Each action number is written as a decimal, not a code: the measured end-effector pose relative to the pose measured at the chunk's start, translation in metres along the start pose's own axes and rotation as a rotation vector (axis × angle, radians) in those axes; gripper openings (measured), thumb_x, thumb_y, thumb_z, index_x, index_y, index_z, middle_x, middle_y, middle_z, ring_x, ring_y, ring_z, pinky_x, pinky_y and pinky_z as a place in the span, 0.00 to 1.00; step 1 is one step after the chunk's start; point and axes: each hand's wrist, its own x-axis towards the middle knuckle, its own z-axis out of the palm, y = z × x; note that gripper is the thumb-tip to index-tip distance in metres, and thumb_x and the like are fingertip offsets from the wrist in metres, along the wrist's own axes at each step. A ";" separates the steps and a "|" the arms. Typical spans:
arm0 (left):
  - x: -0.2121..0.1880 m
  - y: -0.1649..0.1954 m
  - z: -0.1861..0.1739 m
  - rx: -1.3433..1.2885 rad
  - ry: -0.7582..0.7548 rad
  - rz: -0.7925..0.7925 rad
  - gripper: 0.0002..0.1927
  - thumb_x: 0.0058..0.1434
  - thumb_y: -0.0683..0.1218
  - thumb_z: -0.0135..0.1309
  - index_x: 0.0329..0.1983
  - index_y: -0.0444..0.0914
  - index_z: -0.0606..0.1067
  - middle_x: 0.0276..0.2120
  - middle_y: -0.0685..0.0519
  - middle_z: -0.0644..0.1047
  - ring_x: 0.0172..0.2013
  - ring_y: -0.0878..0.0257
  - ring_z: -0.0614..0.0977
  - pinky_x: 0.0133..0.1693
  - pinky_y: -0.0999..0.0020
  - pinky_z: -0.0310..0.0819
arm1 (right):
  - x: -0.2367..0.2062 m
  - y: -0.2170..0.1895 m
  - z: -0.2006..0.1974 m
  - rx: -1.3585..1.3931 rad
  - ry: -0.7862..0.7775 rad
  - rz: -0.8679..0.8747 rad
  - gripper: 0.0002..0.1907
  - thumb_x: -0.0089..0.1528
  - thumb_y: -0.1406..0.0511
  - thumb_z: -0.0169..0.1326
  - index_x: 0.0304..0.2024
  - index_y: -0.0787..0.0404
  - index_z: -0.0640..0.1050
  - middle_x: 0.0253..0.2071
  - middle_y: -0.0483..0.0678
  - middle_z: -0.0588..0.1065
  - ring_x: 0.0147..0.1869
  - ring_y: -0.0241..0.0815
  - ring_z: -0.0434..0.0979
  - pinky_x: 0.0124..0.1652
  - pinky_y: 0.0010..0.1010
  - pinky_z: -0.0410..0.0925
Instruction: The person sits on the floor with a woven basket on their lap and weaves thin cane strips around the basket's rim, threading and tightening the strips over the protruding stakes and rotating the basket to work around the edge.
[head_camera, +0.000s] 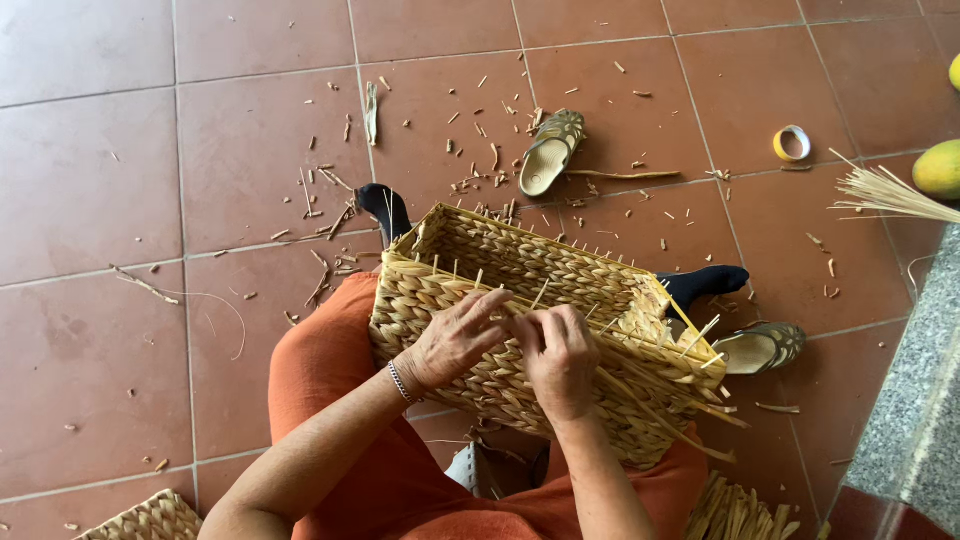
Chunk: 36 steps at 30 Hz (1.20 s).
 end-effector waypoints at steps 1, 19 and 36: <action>0.000 0.000 -0.001 -0.006 -0.005 0.013 0.14 0.55 0.40 0.56 0.45 0.36 0.74 0.62 0.40 0.68 0.57 0.45 0.76 0.51 0.58 0.77 | -0.001 0.002 0.003 -0.035 0.010 -0.006 0.10 0.59 0.65 0.66 0.32 0.60 0.77 0.31 0.45 0.74 0.33 0.39 0.76 0.29 0.30 0.71; 0.052 -0.006 0.015 0.062 -0.089 -0.216 0.28 0.52 0.34 0.56 0.58 0.33 0.67 0.37 0.44 0.71 0.37 0.50 0.77 0.34 0.56 0.76 | -0.021 0.001 -0.034 -0.158 -0.059 -0.119 0.22 0.54 0.59 0.66 0.45 0.66 0.79 0.47 0.56 0.72 0.48 0.54 0.73 0.48 0.46 0.70; 0.046 -0.005 0.014 -0.424 -0.119 -0.167 0.20 0.56 0.40 0.61 0.52 0.32 0.77 0.49 0.44 0.77 0.44 0.50 0.83 0.44 0.61 0.82 | -0.003 0.024 -0.057 0.073 -0.101 -0.087 0.07 0.65 0.68 0.60 0.42 0.66 0.79 0.36 0.52 0.80 0.35 0.37 0.82 0.31 0.21 0.77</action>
